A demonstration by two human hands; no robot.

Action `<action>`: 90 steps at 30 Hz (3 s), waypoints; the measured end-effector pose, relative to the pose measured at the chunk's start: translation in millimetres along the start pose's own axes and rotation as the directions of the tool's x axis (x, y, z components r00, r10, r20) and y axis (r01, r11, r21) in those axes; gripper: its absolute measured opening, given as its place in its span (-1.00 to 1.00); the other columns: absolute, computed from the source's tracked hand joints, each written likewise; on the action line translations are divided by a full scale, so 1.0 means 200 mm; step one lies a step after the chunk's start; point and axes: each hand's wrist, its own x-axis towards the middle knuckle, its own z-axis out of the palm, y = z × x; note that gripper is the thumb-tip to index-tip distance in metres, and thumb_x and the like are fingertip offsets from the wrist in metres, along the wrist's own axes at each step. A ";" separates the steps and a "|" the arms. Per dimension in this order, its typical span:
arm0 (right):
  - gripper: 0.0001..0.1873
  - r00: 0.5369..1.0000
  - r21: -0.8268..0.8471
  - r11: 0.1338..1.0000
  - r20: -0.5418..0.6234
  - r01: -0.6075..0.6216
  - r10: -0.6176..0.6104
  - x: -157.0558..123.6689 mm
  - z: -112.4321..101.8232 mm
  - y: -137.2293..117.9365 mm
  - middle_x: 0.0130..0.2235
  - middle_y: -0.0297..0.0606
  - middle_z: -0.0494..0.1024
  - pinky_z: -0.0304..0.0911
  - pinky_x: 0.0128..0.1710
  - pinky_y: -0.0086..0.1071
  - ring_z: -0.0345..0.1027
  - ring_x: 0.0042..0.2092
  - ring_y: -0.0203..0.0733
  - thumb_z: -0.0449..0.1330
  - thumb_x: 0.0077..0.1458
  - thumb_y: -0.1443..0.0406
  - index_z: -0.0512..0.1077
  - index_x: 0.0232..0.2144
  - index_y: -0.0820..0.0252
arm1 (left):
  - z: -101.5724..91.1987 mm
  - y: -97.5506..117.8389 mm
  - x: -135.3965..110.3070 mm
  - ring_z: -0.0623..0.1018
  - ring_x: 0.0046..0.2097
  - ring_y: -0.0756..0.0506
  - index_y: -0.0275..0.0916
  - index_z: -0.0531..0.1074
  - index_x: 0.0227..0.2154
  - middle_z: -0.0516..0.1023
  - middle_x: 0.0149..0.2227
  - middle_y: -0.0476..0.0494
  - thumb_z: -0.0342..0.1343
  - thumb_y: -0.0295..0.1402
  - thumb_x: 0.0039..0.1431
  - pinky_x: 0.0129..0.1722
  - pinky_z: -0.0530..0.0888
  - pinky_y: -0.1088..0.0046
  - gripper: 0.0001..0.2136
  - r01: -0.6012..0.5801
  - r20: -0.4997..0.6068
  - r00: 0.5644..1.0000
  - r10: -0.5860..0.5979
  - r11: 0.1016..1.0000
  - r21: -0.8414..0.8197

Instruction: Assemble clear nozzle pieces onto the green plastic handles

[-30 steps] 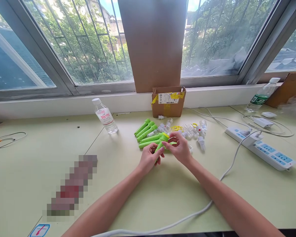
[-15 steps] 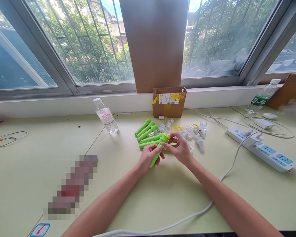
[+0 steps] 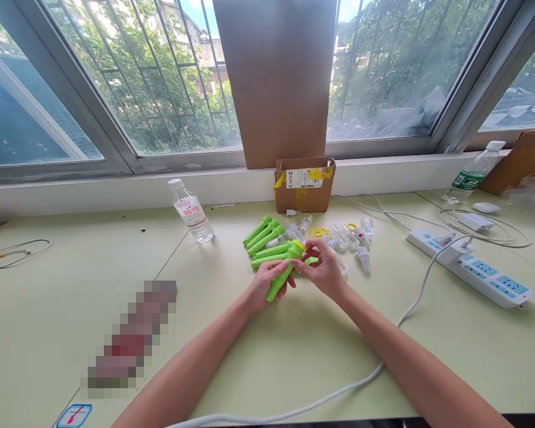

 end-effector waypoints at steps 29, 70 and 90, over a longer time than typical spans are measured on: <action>-0.69 0.995 -0.065 0.997 -0.089 0.028 -0.034 0.00 0.01 0.01 -0.39 -0.35 0.45 0.41 -0.56 -0.41 0.45 -0.45 -0.25 0.31 -0.06 0.14 0.29 -0.37 0.11 | 0.07 -0.04 -0.01 0.31 -0.62 0.09 -0.26 0.33 -0.30 0.40 -0.53 0.06 0.18 -0.14 0.04 -0.66 0.21 0.59 -0.69 -0.117 -0.154 0.968 0.197 0.901 0.417; -0.62 0.999 0.000 1.000 0.038 -0.005 0.005 0.02 -0.02 0.03 -0.25 -0.35 0.28 0.46 -0.53 -0.42 0.40 -0.41 -0.32 0.32 -0.07 0.10 0.25 -0.31 0.11 | 0.00 0.00 0.00 0.25 -0.74 0.11 -0.30 0.37 -0.40 0.43 -0.62 0.01 0.09 -0.03 0.09 -0.79 0.09 0.60 -0.64 -0.014 -0.098 0.995 0.021 0.997 0.070; -0.61 0.994 0.139 0.985 0.048 -0.100 0.094 0.02 0.00 0.01 -0.16 -0.31 0.34 0.51 -0.51 -0.39 0.44 -0.34 -0.28 0.31 -0.08 0.06 0.25 -0.33 0.09 | -0.03 0.01 0.01 0.20 -0.77 0.13 -0.33 0.41 -0.37 0.42 -0.65 -0.01 0.07 -0.01 0.09 -0.78 0.04 0.58 -0.61 0.063 -0.033 0.997 -0.063 0.998 -0.004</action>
